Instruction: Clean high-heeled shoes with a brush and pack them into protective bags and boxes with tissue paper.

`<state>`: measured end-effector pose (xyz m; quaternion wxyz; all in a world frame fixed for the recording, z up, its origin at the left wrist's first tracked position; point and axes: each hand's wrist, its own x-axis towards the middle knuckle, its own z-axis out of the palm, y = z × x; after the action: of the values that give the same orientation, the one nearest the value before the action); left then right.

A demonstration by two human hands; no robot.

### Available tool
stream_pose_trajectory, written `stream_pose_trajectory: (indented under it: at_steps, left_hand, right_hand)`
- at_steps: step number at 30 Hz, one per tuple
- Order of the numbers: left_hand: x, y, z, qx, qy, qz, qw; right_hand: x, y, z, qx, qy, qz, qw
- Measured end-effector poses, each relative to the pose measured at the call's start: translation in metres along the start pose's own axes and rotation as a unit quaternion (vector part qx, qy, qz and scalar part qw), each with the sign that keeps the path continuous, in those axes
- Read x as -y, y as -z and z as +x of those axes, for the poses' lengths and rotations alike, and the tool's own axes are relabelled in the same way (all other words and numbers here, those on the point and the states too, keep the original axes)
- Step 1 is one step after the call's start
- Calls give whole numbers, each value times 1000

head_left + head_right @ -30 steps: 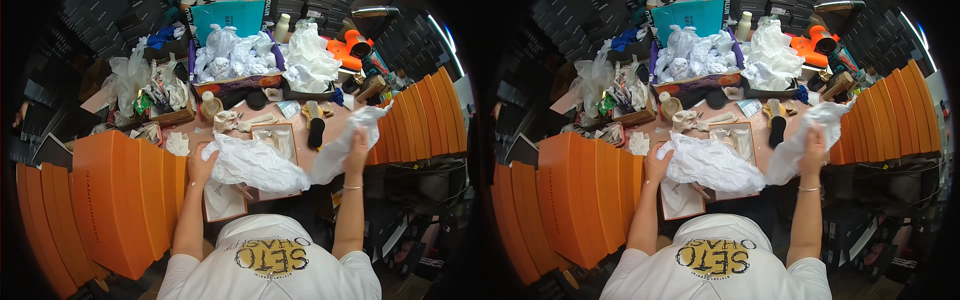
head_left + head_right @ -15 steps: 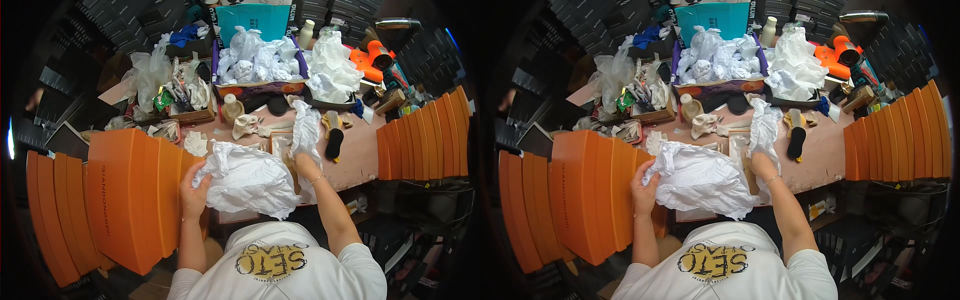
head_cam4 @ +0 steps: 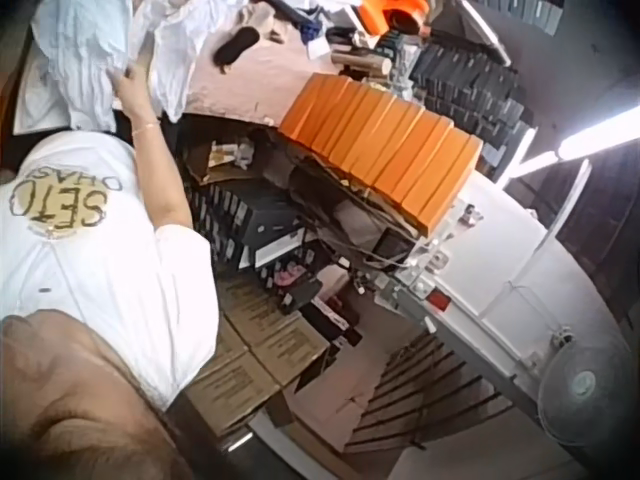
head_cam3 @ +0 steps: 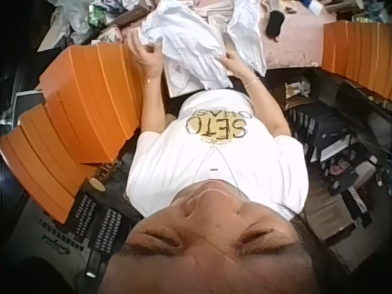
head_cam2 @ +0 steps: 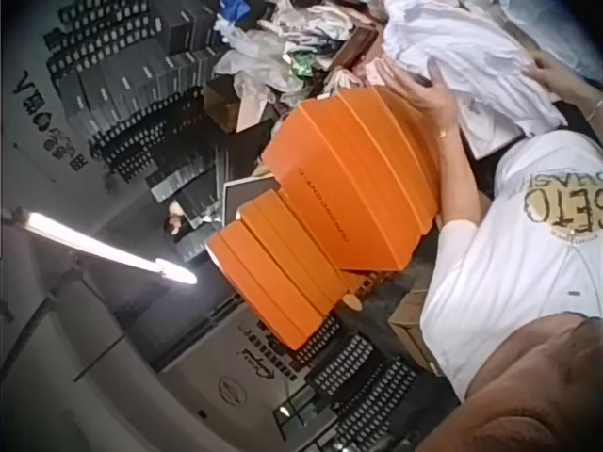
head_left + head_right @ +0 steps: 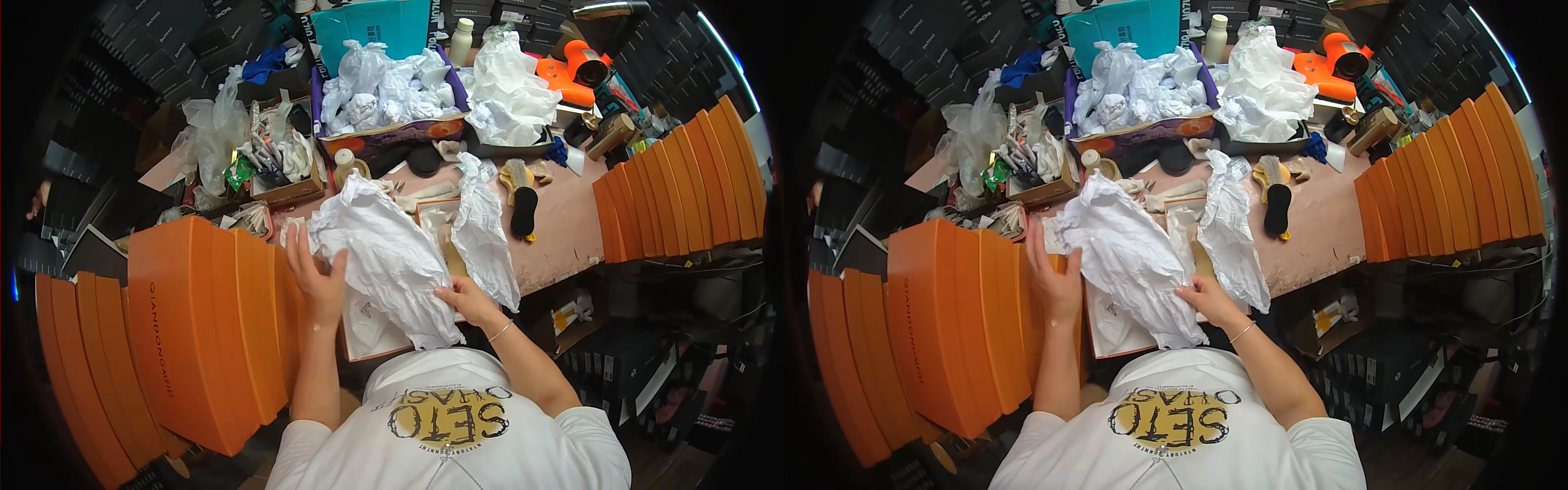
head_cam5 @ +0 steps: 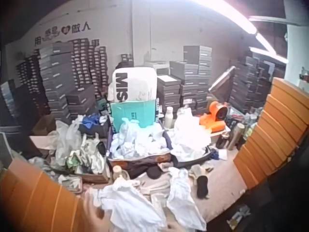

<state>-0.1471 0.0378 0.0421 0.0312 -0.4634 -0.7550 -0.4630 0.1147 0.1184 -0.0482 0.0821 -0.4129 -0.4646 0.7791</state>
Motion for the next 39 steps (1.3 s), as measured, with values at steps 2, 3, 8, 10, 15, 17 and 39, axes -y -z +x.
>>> stream_pose_trajectory:
  at_steps: [2, 3, 8, 10, 15, 17, 39]
  left_hand:
    - [-11, -2, -60, 43, 87, -151, 984]
    - [-4, -8, -97, 88, 176, -259, 946]
    - [-18, -15, -156, 235, 621, -539, 519]
    - [-20, -23, -162, 261, 622, -560, 482]
    - [-1, -10, -168, 211, 607, -541, 544]
    - [5, -2, -169, 224, 595, -507, 582]
    - [-5, -45, -144, 133, 488, -565, 652]
  right_hand:
    - [3, -5, 5, -12, 2, 144, 990]
    - [6, -9, 9, -13, 0, 212, 977]
    - [20, -24, 17, -9, -18, 304, 952]
    - [17, -25, 21, -17, -1, 288, 957]
    - [22, 2, 35, -115, 21, 205, 972]
    - [17, 12, 35, -173, 100, -32, 979]
    - [1, 134, -48, -503, 204, -397, 741]
